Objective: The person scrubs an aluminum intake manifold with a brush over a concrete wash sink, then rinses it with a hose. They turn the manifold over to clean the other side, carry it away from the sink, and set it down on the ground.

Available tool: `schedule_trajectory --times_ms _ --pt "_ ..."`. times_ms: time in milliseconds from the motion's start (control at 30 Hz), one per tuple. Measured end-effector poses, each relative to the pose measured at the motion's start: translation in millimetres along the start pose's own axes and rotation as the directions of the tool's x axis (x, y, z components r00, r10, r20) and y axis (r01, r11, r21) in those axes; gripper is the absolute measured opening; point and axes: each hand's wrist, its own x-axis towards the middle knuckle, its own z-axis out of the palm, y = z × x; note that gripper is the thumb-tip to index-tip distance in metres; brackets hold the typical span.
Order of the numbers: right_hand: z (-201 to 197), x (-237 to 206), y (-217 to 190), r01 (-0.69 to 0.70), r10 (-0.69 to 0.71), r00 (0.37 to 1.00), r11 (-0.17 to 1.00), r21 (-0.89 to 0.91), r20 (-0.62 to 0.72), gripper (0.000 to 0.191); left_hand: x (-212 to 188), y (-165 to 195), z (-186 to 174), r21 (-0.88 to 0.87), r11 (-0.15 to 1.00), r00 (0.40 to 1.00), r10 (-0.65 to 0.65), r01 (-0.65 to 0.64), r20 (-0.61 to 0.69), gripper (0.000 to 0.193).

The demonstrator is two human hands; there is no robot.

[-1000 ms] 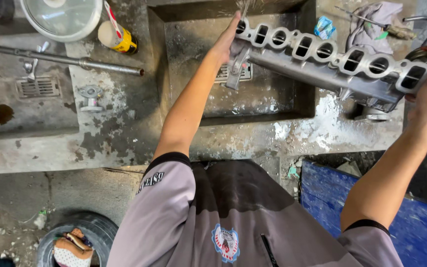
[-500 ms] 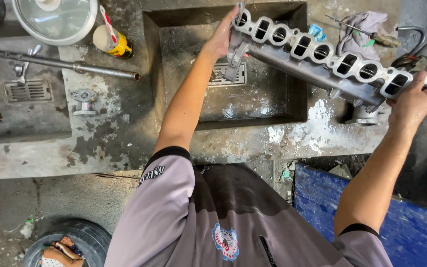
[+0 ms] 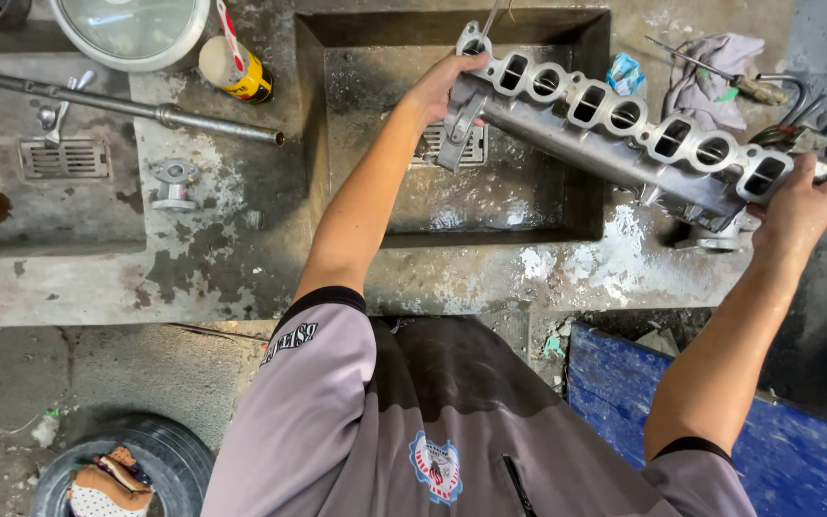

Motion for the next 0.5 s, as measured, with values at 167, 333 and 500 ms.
schedule_trajectory --times_ms 167,333,500 --pt "-2 -7 6 -0.039 0.038 0.999 0.998 0.049 0.031 0.053 -7 1 -3 -0.019 0.999 0.998 -0.036 0.037 0.05 0.068" --pt "-8 -14 14 -0.116 0.116 0.993 0.993 -0.021 0.015 0.056 -6 5 3 0.028 0.998 0.999 -0.051 0.051 -0.008 0.082" --pt "-8 -14 11 -0.087 0.087 0.996 0.994 0.063 0.002 0.065 7 19 13 0.108 0.994 1.0 -0.002 0.004 -0.017 0.092"
